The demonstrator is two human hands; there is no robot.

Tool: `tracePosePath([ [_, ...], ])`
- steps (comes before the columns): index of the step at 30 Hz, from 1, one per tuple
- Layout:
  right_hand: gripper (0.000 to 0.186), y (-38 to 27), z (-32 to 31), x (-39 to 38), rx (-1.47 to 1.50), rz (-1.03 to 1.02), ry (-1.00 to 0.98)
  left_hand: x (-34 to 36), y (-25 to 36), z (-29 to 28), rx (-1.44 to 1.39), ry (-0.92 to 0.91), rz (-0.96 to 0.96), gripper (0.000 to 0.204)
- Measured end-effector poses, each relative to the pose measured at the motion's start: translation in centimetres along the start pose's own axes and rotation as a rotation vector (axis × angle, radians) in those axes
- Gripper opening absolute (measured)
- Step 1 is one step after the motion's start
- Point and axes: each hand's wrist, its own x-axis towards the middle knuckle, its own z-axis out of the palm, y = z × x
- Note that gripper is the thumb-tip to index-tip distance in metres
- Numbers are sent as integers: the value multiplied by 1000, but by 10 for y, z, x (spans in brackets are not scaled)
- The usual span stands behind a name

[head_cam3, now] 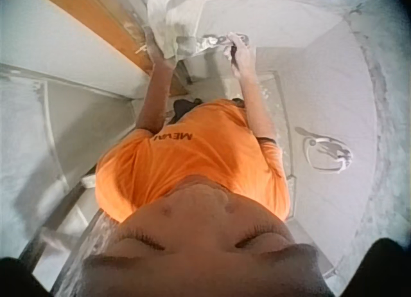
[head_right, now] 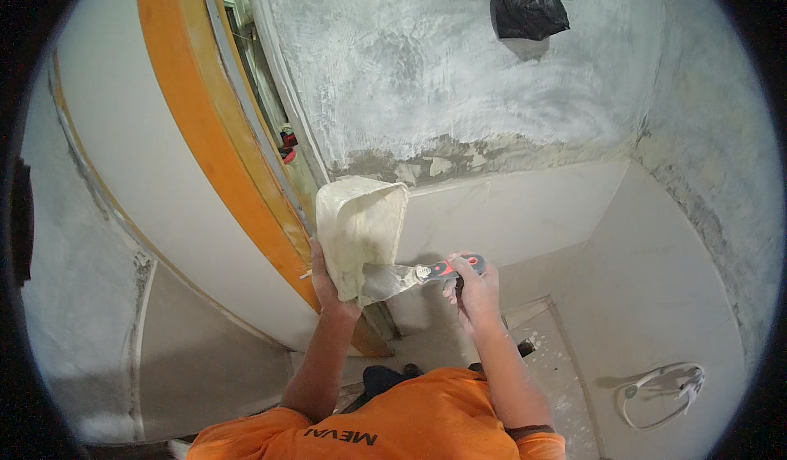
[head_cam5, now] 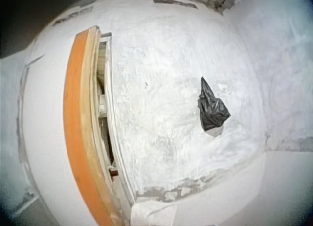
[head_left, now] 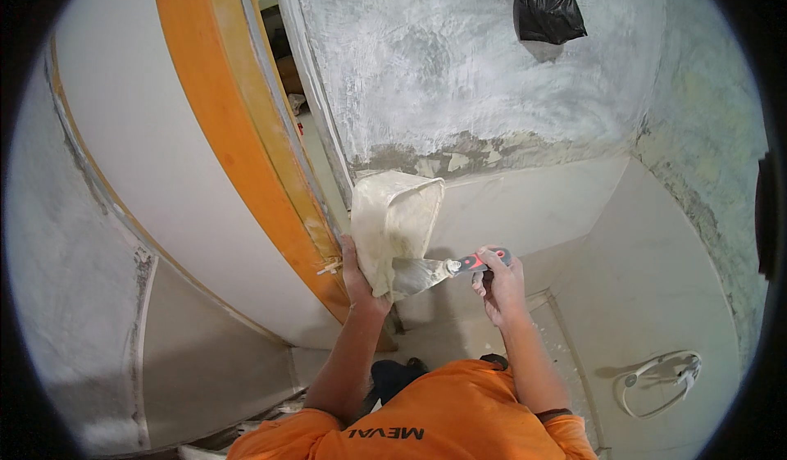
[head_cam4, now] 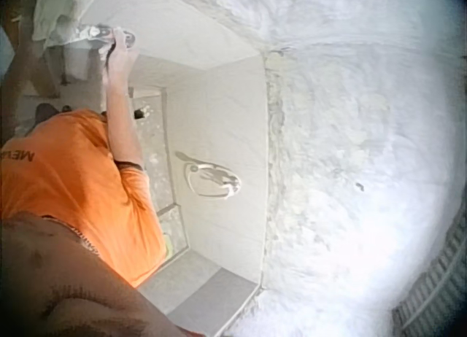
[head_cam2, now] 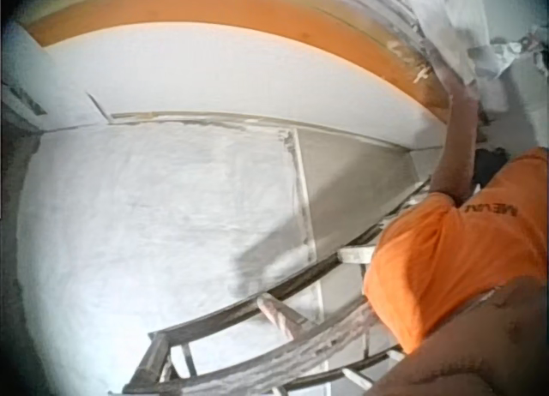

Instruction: The person applies plaster to a wall using a scraper and a plastic container. The person scoops the white substance from the container and smooths it across the upper wall surface in a bathroom.

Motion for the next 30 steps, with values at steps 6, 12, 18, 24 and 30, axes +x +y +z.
tracePosePath([
  [6,20,0,1,1,-116,164,-92,2,-3,-5,-73,-127,-60,54],
  [12,26,9,-19,3,-240,497,-516,12,-5,-16,-126,-218,-6,60],
  [18,37,17,-20,0,72,433,-802,24,-1,-28,-137,-181,19,58],
  [24,39,-8,-34,15,76,330,-660,31,15,-39,-56,-138,128,55],
  [30,30,2,-40,77,-199,-124,-250,36,24,-30,-76,-62,107,55],
])
